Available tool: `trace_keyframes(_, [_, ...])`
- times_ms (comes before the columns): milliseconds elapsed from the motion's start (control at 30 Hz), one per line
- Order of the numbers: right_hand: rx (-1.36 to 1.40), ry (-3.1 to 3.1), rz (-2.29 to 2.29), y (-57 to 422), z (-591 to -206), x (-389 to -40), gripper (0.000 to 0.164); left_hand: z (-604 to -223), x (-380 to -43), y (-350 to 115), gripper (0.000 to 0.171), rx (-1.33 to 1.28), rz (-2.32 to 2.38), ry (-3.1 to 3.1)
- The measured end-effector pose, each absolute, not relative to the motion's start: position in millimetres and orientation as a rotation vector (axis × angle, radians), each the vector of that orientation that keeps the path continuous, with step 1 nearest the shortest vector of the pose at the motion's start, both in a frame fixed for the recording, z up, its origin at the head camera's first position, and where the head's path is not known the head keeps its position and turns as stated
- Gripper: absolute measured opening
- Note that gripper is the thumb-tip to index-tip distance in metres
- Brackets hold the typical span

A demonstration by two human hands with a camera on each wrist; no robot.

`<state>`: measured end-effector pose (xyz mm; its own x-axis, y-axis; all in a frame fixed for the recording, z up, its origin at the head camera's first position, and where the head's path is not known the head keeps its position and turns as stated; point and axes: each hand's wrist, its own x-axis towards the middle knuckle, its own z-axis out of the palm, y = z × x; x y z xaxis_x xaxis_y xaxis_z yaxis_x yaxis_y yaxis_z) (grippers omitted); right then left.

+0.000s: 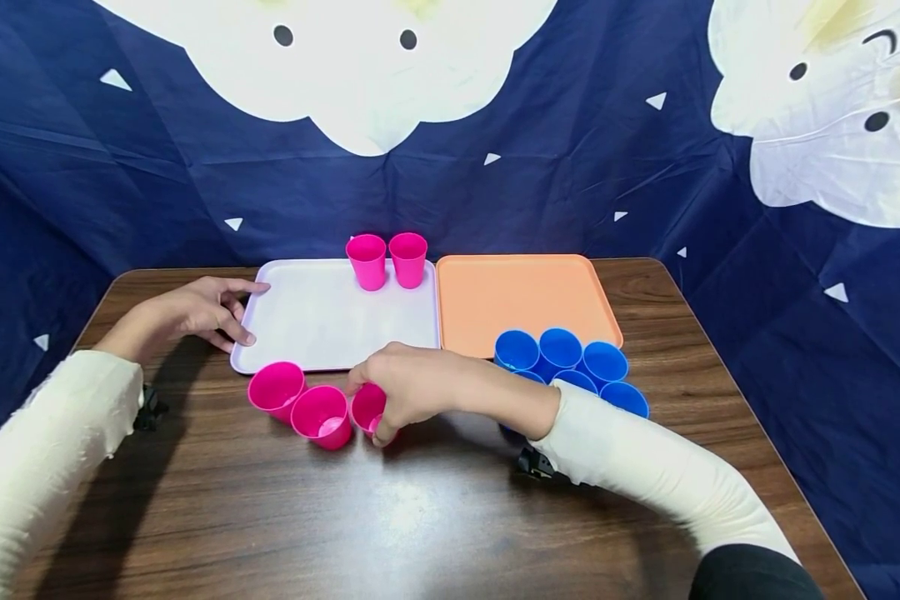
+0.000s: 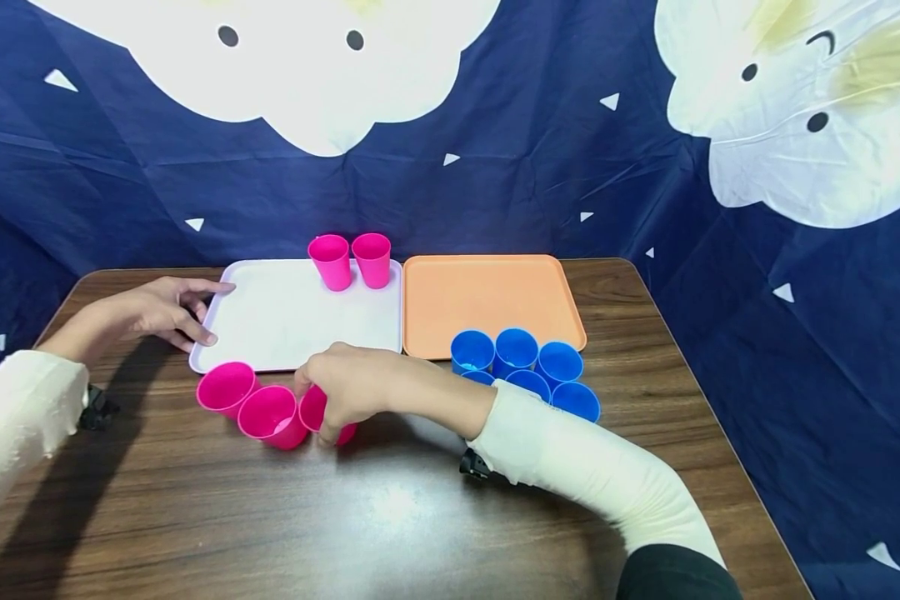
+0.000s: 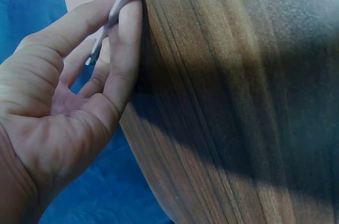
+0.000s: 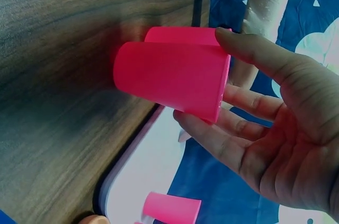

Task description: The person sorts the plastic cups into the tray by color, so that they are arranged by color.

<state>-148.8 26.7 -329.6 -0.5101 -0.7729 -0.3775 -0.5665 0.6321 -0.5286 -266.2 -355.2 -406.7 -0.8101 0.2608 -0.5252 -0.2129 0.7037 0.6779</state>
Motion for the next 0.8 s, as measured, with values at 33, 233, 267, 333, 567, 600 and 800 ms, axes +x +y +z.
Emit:
trace_keyframes(33, [-1.04, 2.262, -0.453, 27.3, -328.5, -149.2, 0.071, -407.0, -266.3, -355.1, 0.112, 0.038, 1.017, 2.301])
trace_keyframes(233, [-1.016, 2.278, -0.445, 29.0, -320.0, -154.0, 0.072, -407.5, -265.8, -353.8, 0.112, 0.042, 1.001, 2.322])
trace_keyframes(267, [-1.013, 2.282, -0.445, 29.2, -318.3, -155.2, 0.072, -407.5, -265.8, -353.6, 0.112, 0.04, 1.0, 2.324])
trace_keyframes(333, [-1.01, 2.293, -0.437, 29.5, -314.6, -157.4, 0.071, -407.0, -266.2, -353.3, 0.112, 0.036, 0.998, 2.32])
trace_keyframes(567, [-0.987, 2.361, -0.4, 30.9, -304.3, -169.8, 0.074, -405.0, -267.7, -350.8, 0.113, 0.035, 0.99, 2.322])
trace_keyframes(600, [-0.978, 2.37, -0.405, 31.2, -303.3, -172.1, 0.075, -404.8, -267.7, -350.5, 0.114, 0.035, 0.99, 2.322])
trace_keyframes(800, [-0.964, 2.415, -0.433, 29.8, -300.5, -186.8, 0.074, -404.9, -265.2, -352.3, 0.111, 0.051, 0.975, 2.325])
